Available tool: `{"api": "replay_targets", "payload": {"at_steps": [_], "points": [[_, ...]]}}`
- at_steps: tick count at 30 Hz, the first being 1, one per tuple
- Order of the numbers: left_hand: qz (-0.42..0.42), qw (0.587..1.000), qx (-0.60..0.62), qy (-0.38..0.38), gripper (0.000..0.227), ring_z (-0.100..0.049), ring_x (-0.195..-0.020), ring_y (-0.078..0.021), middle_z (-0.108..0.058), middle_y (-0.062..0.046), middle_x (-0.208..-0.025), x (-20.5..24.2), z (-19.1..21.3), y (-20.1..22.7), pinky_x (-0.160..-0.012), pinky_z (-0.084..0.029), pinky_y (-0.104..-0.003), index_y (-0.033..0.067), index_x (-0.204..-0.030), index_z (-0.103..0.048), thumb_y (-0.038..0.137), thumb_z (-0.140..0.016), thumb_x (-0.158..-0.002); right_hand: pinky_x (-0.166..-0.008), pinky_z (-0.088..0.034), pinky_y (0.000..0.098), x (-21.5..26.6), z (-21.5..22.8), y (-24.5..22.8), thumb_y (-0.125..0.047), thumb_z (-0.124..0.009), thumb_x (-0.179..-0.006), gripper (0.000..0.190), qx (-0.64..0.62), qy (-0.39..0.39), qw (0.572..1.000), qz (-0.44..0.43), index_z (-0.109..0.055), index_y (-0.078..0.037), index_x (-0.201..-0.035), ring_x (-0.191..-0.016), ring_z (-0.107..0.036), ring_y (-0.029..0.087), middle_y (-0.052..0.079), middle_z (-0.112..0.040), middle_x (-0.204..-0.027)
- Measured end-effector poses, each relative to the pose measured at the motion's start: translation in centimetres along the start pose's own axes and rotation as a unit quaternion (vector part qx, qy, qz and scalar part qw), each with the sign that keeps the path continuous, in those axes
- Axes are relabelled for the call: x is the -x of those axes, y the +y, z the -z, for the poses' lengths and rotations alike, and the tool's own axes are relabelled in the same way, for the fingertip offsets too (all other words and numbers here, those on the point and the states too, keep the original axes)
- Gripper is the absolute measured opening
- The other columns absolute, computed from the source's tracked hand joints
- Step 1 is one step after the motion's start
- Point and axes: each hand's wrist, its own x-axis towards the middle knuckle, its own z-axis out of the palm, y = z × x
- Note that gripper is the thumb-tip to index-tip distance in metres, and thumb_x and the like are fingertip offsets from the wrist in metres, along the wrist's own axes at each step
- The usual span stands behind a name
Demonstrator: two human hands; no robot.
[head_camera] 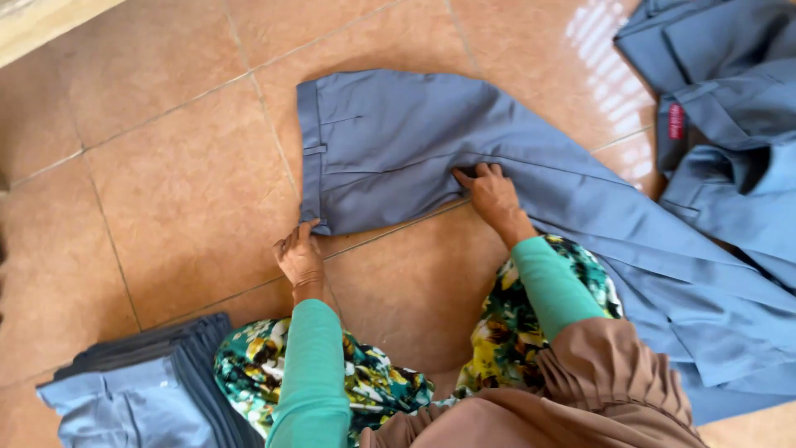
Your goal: Folding and stacking grey trousers on the floor in a sewing factory.
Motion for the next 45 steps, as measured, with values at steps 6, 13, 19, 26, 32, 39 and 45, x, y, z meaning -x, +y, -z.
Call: {"api": "replay_targets", "payload": {"at_steps": [6,13,19,26,32,39,45], "points": [[0.251,0.948,-0.031,-0.194,0.04,-0.077,-0.086,-0.0263,-0.073,0.004,-0.084,3.6,-0.5,-13.6,-0.104,-0.043,-0.04,0.0466,-0.11,-0.057,0.009,-0.055,-0.094,-0.082,-0.054,0.0489,-1.3,-0.1,-15.4,-0.022,-0.05,-0.099,0.057,0.001,-0.066,0.994,0.088,-0.047,-0.047,-0.15,-0.116,-0.047,0.03,0.004,-0.048,-0.122],[0.467,0.865,-0.006,-0.184,0.058,-0.044,-0.135,-0.0506,-0.033,-0.031,-0.153,1.4,9.7,-11.6,-0.115,-0.027,-0.063,0.004,-0.138,-0.037,0.005,-0.069,-0.09,-0.087,-0.052,0.0517,-0.7,0.3,-26.7,-0.025,-0.049,-0.099,0.046,-0.124,-0.116,0.977,0.129,-0.057,-0.042,-0.142,-0.114,-0.05,0.03,0.005,-0.051,-0.122],[0.506,0.541,0.508,-0.439,0.108,-0.072,-0.109,-0.0393,-0.072,-0.029,-0.118,-4.5,19.2,3.0,-0.091,-0.059,-0.042,0.0002,-0.125,-0.071,0.09,-0.026,-0.086,-0.078,-0.054,0.0372,2.3,-0.5,-28.5,-0.024,-0.053,-0.099,0.029,-0.148,0.031,0.977,0.15,-0.074,-0.037,-0.112,-0.096,-0.059,0.018,-0.005,-0.056,-0.098],[0.639,0.346,0.639,-0.252,0.087,-0.043,-0.138,-0.0542,-0.034,-0.033,-0.155,-1.5,7.4,6.9,-0.11,-0.04,-0.066,0.0038,-0.156,-0.03,0.056,-0.064,-0.096,-0.067,-0.053,0.0333,6.8,4.1,-21.1,-0.028,-0.052,-0.099,0.026,-0.082,0.155,0.967,0.183,-0.07,-0.035,-0.116,-0.085,-0.06,0.017,-0.005,-0.053,-0.086],[0.604,0.232,0.739,-0.189,0.086,-0.031,-0.145,-0.0545,-0.028,-0.029,-0.16,-1.5,7.7,-0.1,-0.119,-0.025,-0.066,0.009,-0.16,-0.025,0.054,-0.064,-0.098,-0.072,-0.052,0.0354,8.1,4.8,-8.8,-0.025,-0.06,-0.094,0.024,0.005,0.131,0.984,0.12,-0.074,-0.036,-0.11,-0.091,-0.059,0.02,-0.005,-0.056,-0.088],[0.616,0.177,0.754,-0.148,0.067,-0.06,-0.125,-0.045,-0.062,-0.023,-0.135,-1.3,2.6,-8.7,-0.111,-0.044,-0.06,0.003,-0.141,-0.048,0.054,-0.061,-0.098,-0.087,-0.051,0.0393,6.4,3.1,-0.2,-0.026,-0.067,-0.09,0.022,0.07,0.047,0.996,0.0,-0.073,-0.039,-0.106,-0.101,-0.067,0.015,-0.011,-0.067,-0.092],[0.56,0.161,0.812,-0.027,0.078,-0.054,-0.133,-0.0491,-0.053,-0.031,-0.142,-8.7,5.9,-10.7,-0.115,-0.041,-0.063,-0.005,-0.146,-0.041,0.045,-0.07,-0.093,-0.079,-0.047,0.0317,2.3,13.7,-0.3,-0.008,-0.063,-0.087,0.041,0.049,0.304,0.946,0.102,-0.076,-0.035,-0.115,-0.093,-0.062,0.016,-0.007,-0.059,-0.097]]}}
